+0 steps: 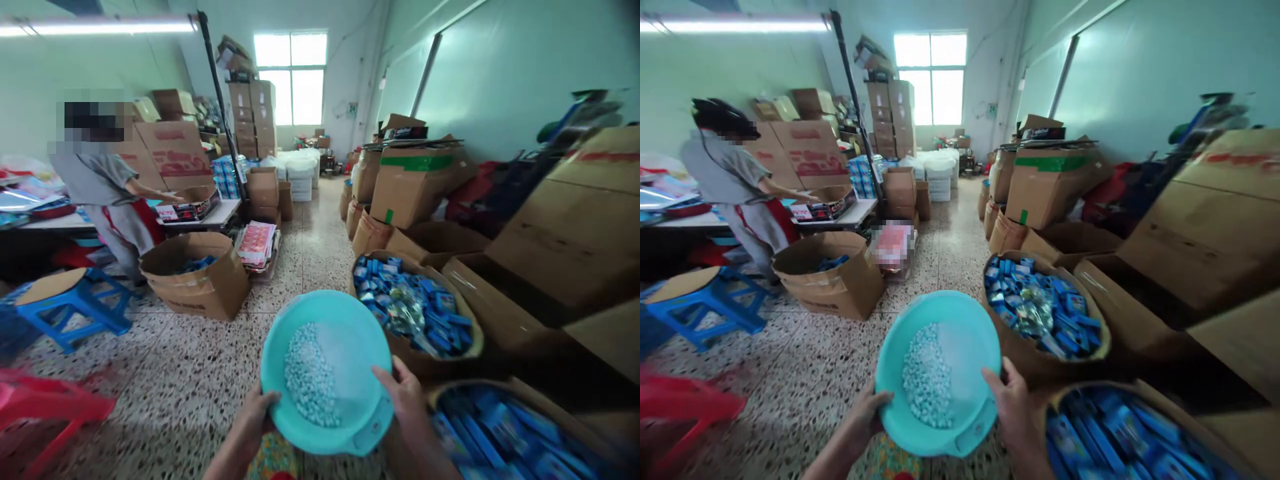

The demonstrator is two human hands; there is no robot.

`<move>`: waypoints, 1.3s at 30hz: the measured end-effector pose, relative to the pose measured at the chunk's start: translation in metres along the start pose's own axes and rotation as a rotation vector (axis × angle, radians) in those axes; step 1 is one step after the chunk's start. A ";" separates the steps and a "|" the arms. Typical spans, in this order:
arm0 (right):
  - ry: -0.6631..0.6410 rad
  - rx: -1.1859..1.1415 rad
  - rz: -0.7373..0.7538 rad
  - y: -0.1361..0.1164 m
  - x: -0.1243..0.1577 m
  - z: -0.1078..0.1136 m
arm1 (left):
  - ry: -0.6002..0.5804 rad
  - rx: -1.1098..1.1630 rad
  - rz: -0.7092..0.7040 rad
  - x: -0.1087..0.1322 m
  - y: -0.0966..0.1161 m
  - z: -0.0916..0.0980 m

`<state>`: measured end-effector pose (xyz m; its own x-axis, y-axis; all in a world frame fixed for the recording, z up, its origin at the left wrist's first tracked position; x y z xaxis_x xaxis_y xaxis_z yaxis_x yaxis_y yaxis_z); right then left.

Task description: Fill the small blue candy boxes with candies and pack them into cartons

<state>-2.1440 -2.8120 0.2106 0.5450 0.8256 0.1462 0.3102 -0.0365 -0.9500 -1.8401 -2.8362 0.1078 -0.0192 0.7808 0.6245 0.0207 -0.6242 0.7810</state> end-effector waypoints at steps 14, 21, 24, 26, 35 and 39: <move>-0.042 -0.094 -0.015 -0.059 -0.463 -0.243 | -0.134 -0.195 -0.090 -0.404 0.401 -0.114; -0.021 -0.100 0.009 -0.057 -0.758 -0.310 | -0.222 -0.143 0.010 -0.640 0.540 -0.232; -0.125 -0.062 0.016 -0.076 -0.869 -0.361 | -0.107 -0.123 0.035 -0.711 0.624 -0.255; -0.140 -0.065 0.023 -0.085 -0.938 -0.395 | -0.051 -0.094 0.023 -0.761 0.679 -0.267; -0.129 -0.061 0.045 -0.058 -1.279 -0.567 | -0.098 -0.069 0.021 -1.094 0.885 -0.332; 0.036 -0.016 0.003 -0.092 -1.417 -0.619 | -0.235 -0.067 -0.010 -1.203 1.007 -0.388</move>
<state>-2.4626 -4.3270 0.2618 0.5740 0.8044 0.1534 0.3206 -0.0484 -0.9460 -2.1840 -4.4145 0.1444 0.2141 0.7668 0.6051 -0.0445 -0.6112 0.7903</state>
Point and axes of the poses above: each hand's wrist, its own x-axis away from the middle knuckle, its own z-axis out of the back of the hand, y = z × x, the point moved 6 cm from there along -x, towards the middle knuckle, and after that the axes turned 14 degrees about -x, right-handed, at the moved point
